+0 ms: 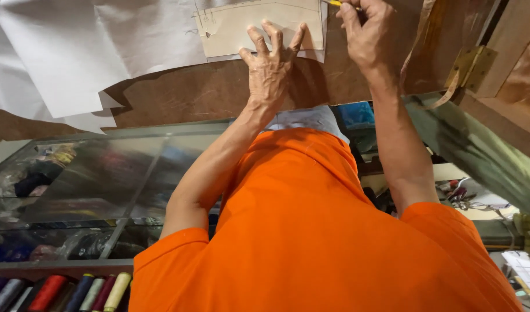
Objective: Tracing a garment pattern onto paper using a ruler and pencil, followed by folding and smoothing the paper.
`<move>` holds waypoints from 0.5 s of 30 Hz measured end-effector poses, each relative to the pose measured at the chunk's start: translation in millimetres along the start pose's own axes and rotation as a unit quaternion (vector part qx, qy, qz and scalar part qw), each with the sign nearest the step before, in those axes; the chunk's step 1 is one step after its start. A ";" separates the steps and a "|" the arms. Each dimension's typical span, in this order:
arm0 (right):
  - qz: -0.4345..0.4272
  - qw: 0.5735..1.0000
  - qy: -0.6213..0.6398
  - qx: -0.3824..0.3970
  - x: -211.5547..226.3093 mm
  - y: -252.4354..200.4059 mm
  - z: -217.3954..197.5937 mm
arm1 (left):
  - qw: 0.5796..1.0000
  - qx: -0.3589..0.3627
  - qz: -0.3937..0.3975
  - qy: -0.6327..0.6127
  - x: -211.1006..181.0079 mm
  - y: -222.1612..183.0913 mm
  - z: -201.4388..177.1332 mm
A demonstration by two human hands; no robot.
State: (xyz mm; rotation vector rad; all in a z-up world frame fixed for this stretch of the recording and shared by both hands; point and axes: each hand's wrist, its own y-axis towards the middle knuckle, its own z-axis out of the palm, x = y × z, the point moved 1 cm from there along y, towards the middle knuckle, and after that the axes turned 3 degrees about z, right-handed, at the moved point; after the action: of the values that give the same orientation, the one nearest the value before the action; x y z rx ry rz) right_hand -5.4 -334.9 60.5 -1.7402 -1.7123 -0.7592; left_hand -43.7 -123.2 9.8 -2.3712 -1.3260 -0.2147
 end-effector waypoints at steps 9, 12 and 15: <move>-0.009 0.979 0.202 0.018 -62.9 15.1 31.6 | 1.000 0.012 -0.009 -0.024 -2.4 -1.1 -1.8; -0.012 0.980 0.197 0.037 -62.3 19.3 29.1 | 0.998 0.029 -0.003 -0.053 -5.7 -2.5 4.9; 0.035 0.978 0.194 0.067 -65.4 21.6 27.8 | 0.999 -0.028 -0.019 -0.030 -6.3 -3.0 7.0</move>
State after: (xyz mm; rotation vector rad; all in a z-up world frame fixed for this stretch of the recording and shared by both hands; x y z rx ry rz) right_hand 15.2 -358.5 -6.8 -1.4411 -1.3962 -0.8658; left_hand -50.0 -123.8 2.3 -2.4179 -1.4124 -0.1951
